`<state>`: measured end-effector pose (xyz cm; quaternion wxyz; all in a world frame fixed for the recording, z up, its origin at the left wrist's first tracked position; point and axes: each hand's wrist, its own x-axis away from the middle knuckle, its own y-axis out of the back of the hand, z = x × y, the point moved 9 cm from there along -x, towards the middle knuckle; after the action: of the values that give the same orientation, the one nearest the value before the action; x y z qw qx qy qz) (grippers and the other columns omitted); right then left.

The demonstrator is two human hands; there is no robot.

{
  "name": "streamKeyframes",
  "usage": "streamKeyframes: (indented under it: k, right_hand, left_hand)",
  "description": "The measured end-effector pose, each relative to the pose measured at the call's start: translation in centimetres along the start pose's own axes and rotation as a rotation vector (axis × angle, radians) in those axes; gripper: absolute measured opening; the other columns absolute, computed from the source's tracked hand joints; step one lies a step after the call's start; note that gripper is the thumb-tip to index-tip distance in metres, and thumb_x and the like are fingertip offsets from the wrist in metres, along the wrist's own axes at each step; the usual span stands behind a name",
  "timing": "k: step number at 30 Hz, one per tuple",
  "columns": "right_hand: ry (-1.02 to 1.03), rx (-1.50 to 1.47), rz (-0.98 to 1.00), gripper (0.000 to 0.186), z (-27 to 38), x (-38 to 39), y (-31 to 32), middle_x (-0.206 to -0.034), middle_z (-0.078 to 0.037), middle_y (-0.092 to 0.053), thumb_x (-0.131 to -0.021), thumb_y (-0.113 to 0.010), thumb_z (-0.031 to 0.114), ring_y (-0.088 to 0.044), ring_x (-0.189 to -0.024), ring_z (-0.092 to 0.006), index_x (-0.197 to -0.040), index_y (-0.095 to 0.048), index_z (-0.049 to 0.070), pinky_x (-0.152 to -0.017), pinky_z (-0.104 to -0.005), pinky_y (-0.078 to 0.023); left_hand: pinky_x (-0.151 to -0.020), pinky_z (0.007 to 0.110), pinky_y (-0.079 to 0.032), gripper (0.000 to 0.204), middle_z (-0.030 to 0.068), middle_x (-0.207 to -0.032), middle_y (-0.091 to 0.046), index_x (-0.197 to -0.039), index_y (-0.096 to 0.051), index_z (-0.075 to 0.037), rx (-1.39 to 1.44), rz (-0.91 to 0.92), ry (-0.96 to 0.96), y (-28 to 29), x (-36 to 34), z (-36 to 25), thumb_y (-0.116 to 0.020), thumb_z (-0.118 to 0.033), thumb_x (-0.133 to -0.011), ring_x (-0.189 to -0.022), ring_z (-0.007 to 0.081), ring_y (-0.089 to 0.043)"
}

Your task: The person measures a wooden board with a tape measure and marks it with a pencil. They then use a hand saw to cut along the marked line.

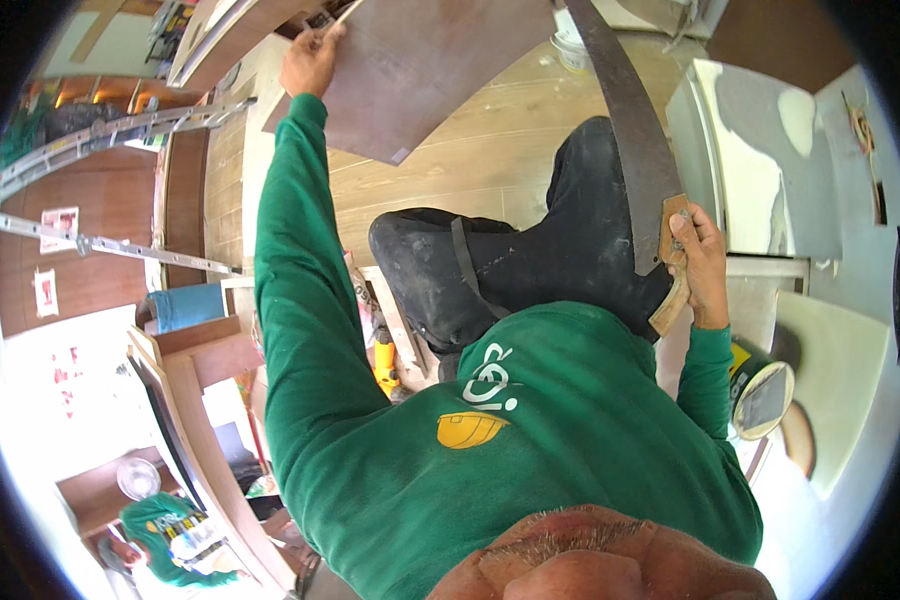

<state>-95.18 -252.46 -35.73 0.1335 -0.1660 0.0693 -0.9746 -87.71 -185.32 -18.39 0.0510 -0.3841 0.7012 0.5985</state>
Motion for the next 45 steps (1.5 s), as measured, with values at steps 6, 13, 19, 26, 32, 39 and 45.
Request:
streamKeyframes:
  k: [6, 13, 19, 26, 32, 39, 45]
  right_hand:
    - [-0.062, 0.028, -0.079, 0.033, -2.3, 0.6, 1.3, -0.09, 0.003, -0.069, -0.107, -0.077, 0.036, -0.061, -0.065, -0.0028, -0.125, -0.072, 0.009, -0.051, -0.0211, -0.046]
    - [-0.064, -0.013, -0.12, 0.031, -2.4, -1.5, 0.8, -0.088, 0.003, -0.068, -0.107, -0.077, 0.036, -0.06, -0.064, -0.0026, -0.122, -0.072, 0.009, -0.05, -0.0216, -0.045]
    - [-0.046, 0.027, -0.158, 0.035, -0.6, -2.6, 0.1, -0.094, 0.002, -0.072, -0.107, -0.079, 0.034, -0.063, -0.067, -0.003, -0.128, -0.07, 0.009, -0.051, -0.0211, -0.047]
    - [0.051, 0.051, -0.241, 0.035, 2.1, -2.3, 1.8, -0.099, 0.002, -0.073, -0.106, -0.08, 0.032, -0.066, -0.071, -0.004, -0.13, -0.069, 0.009, -0.053, -0.0215, -0.049]
    - [0.082, 0.071, -0.227, 0.035, 2.6, -3.3, 2.2, -0.098, 0.001, -0.072, -0.107, -0.079, 0.032, -0.065, -0.07, -0.0054, -0.13, -0.069, 0.009, -0.053, -0.0219, -0.049]
    - [0.074, 0.111, -0.177, 0.038, 2.5, -3.6, -0.6, -0.098, 0.002, -0.072, -0.106, -0.081, 0.034, -0.066, -0.071, -0.0055, -0.132, -0.069, 0.008, -0.054, -0.0221, -0.05]
    - [-0.007, 0.313, -0.058, 0.03, 2.6, -3.2, -4.0, -0.096, 0.003, -0.072, -0.105, -0.081, 0.029, -0.066, -0.077, -0.0038, -0.125, -0.071, 0.009, -0.061, -0.0219, -0.053]
  left_hand:
    - [-0.085, 0.052, -0.058, 0.064, 0.0154, -0.097, -0.082, -0.102, -0.085, -0.013, -0.014, 0.158, 0.08, -9.8, 7.8, 3.7, -0.078, -0.075, -0.088, -0.096, 0.04, -0.078]
    - [-0.087, 0.052, -0.059, 0.069, 0.0136, -0.098, -0.083, -0.113, -0.086, -0.015, -0.074, 0.288, 0.273, -13.8, 15.9, 9.3, -0.074, -0.079, -0.09, -0.096, 0.0359, -0.079]
    - [-0.079, 0.048, -0.058, 0.055, 0.0123, -0.094, -0.081, -0.102, -0.085, -0.015, 0.004, 0.255, 0.312, -15.5, 21.6, 12.6, -0.083, -0.069, -0.09, -0.087, 0.0326, -0.077]
    - [-0.091, 0.051, -0.058, 0.051, 0.0222, -0.113, -0.08, -0.119, -0.081, -0.011, 0.222, 0.403, 0.313, -20.2, 24.3, 18.6, -0.079, -0.057, -0.098, -0.104, 0.0409, -0.076]
    - [-0.107, 0.056, -0.055, 0.059, 0.0275, -0.133, -0.075, -0.143, -0.069, -0.009, 0.038, 0.664, 0.195, -21.8, 24.1, 22.7, -0.07, -0.054, -0.105, -0.125, 0.0497, -0.07]
    - [-0.102, 0.06, -0.054, 0.053, 0.0252, -0.127, -0.077, -0.139, -0.07, -0.017, 0.091, 0.61, 0.241, -21.5, 24.2, 22.8, -0.058, -0.059, -0.11, -0.122, 0.0525, -0.069]
    - [-0.103, 0.063, -0.052, 0.053, 0.0215, -0.127, -0.078, -0.139, -0.072, -0.022, -0.022, 0.592, 0.358, -20.1, 25.4, 20.7, -0.052, -0.062, -0.111, -0.122, 0.05, -0.071]
